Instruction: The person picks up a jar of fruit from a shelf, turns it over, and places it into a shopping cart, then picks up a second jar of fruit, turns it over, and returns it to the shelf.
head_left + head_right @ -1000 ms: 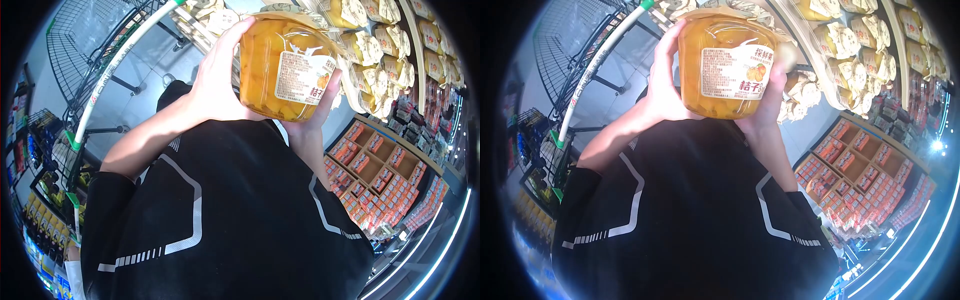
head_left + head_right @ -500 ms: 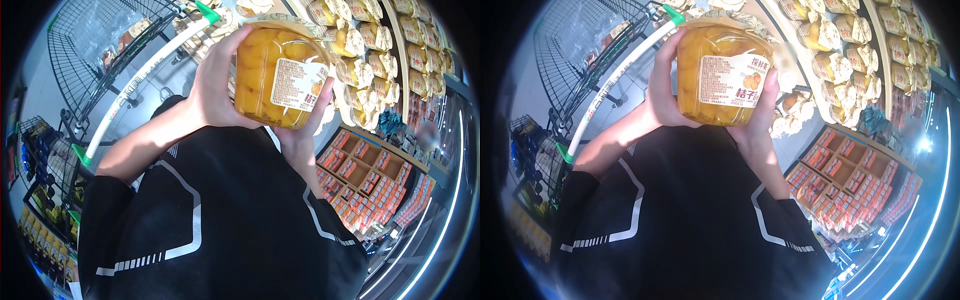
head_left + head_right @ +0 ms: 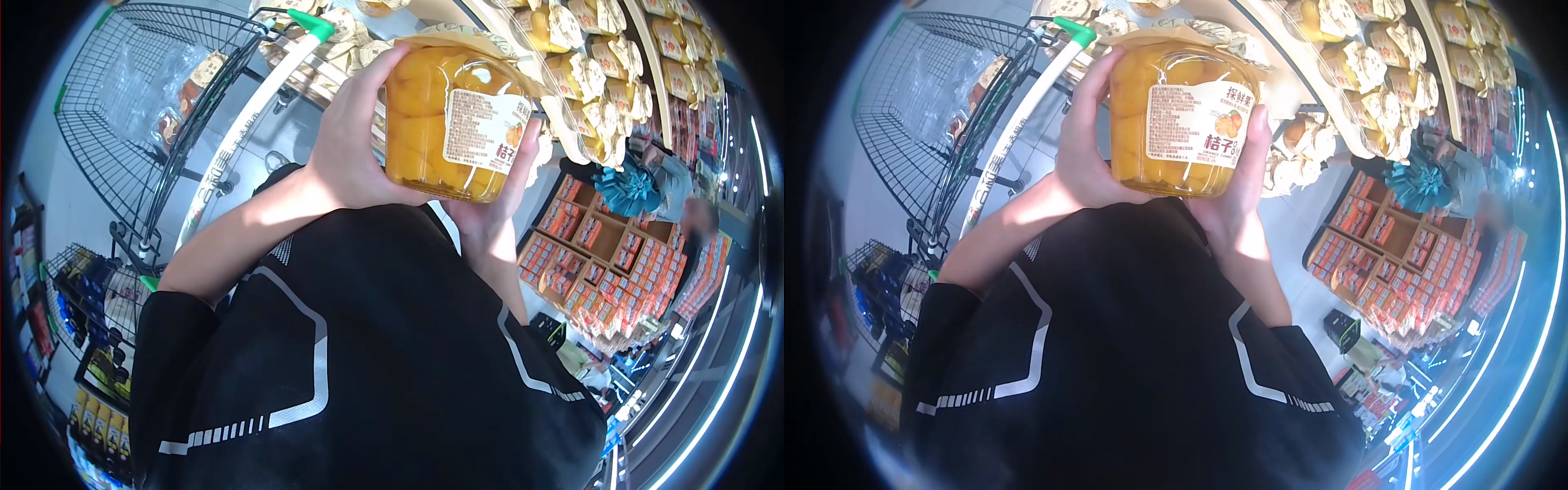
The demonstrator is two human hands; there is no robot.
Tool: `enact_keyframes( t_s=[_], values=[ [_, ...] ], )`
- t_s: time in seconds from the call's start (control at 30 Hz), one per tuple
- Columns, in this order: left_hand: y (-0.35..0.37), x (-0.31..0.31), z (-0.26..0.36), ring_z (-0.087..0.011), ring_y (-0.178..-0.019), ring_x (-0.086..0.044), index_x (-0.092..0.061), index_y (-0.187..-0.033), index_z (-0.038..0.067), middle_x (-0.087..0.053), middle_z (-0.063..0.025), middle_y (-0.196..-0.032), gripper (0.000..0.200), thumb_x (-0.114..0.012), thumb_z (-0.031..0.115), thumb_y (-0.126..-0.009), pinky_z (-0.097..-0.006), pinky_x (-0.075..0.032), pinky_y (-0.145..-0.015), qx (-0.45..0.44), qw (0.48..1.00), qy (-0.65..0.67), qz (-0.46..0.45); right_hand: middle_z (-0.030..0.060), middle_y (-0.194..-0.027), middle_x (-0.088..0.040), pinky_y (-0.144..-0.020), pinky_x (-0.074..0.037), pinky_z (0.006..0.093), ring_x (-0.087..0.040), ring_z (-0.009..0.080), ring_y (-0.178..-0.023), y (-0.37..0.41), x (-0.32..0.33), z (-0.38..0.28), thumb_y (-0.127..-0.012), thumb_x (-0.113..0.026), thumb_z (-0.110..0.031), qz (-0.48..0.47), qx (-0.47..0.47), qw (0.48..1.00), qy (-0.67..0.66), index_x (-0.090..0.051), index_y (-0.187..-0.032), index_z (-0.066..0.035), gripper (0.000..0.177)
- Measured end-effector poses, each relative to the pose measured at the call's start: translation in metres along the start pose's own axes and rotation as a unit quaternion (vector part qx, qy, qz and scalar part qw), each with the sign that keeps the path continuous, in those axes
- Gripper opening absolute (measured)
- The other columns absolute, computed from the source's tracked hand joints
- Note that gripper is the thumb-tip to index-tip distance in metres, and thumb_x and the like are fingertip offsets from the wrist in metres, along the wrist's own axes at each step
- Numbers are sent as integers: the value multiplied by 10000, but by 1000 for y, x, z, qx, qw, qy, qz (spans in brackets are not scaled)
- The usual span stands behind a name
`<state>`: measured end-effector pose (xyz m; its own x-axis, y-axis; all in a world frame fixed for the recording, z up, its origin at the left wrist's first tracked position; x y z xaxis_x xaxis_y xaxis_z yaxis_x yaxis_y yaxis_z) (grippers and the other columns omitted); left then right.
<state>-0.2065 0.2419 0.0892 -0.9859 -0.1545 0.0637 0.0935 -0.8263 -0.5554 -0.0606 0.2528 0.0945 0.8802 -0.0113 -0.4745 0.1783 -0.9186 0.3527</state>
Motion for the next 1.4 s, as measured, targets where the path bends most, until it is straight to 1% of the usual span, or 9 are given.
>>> enact_keyframes(
  t_s=[0.27,0.33,0.37,0.43,0.73,1.07,1.23,1.33,1.4],
  values=[
    [0,-16,-3,-334,-1188,-518,-319,-1404,-6,-502,-183,-1321,1170,-922,309,-453,-409,-413,-1007,16,999,14,-26,136,-1360,-465,-959,-473,499,-517,306,-1196,4,17,-5,-904,-369,-691,44,9,999,-22,-357,-1414,-111,772],
    [0,-22,-4,-312,-1288,-455,-206,-1437,-58,-449,-214,-1375,1216,-923,275,-513,-403,-364,-1061,27,998,2,-64,132,-1358,-470,-951,-476,493,-524,302,-1185,4,21,-6,-904,-370,-690,43,1,999,-24,-367,-1409,-113,768],
    [-1,-24,-4,-312,-1288,-455,-206,-1437,-58,-449,-214,-1375,1216,-923,275,-513,-403,-364,-1061,26,998,1,-64,132,-1358,-470,-951,-476,493,-524,302,-1185,3,23,-6,-904,-370,-690,42,1,999,-24,-367,-1409,-113,768],
    [-2,-24,-4,-332,-1193,-519,-311,-1409,-11,-497,-186,-1328,1182,-929,309,-454,-409,-413,-1012,11,1000,13,-21,132,-1356,-474,-956,-474,490,-527,301,-1183,1,26,-8,-905,-368,-690,31,5,999,-14,-370,-1407,-113,765],
    [-8,-30,-3,-338,-1224,-505,-302,-1415,-7,-479,-195,-1353,1184,-926,291,-454,-409,-404,-1033,31,999,10,-14,122,-1342,-494,-948,-483,474,-536,286,-1180,-10,32,-15,-919,-353,-676,3,-11,999,-30,-382,-1402,-115,741],
    [-8,-7,-8,-352,-1258,-479,-284,-1423,-8,-456,-220,-1365,1175,-915,253,-466,-409,-398,-1045,46,999,-8,-10,119,-1338,-503,-944,-487,466,-538,279,-1180,-23,10,-5,-937,-339,-651,-63,1,997,-51,-379,-1403,-106,718],
    [-6,11,-7,-355,-1257,-480,-277,-1425,-16,-463,-220,-1354,1190,-926,248,-464,-412,-398,-1043,33,999,-11,-1,122,-1359,-481,-945,-485,477,-522,289,-1198,-26,-3,6,-914,-354,-683,-31,-9,999,-34,-375,-1408,-115,754],
    [-6,21,-8,-351,-1248,-486,-278,-1427,-11,-467,-214,-1350,1191,-930,253,-465,-410,-400,-1040,40,999,-13,4,125,-1368,-473,-951,-480,487,-518,298,-1202,-29,-14,11,-905,-349,-697,-58,-23,998,-29,-368,-1415,-121,769],
    [-6,28,-10,-351,-1244,-488,-279,-1428,-9,-467,-213,-1350,1192,-931,254,-464,-410,-401,-1038,43,999,-15,3,125,-1372,-469,-956,-475,490,-516,300,-1205,-29,-19,15,-905,-342,-699,-46,-25,998,-26,-364,-1418,-121,773]
  ],
)
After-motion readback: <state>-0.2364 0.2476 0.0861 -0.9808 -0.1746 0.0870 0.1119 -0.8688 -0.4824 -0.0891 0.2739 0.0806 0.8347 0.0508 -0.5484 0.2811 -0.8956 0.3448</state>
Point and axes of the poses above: each hand's wrist, its own y-axis away from the middle knuckle, its own x-axis out of the back of the hand, z = x × y, the point moved 7 cm from there along -y, towards the middle knuckle
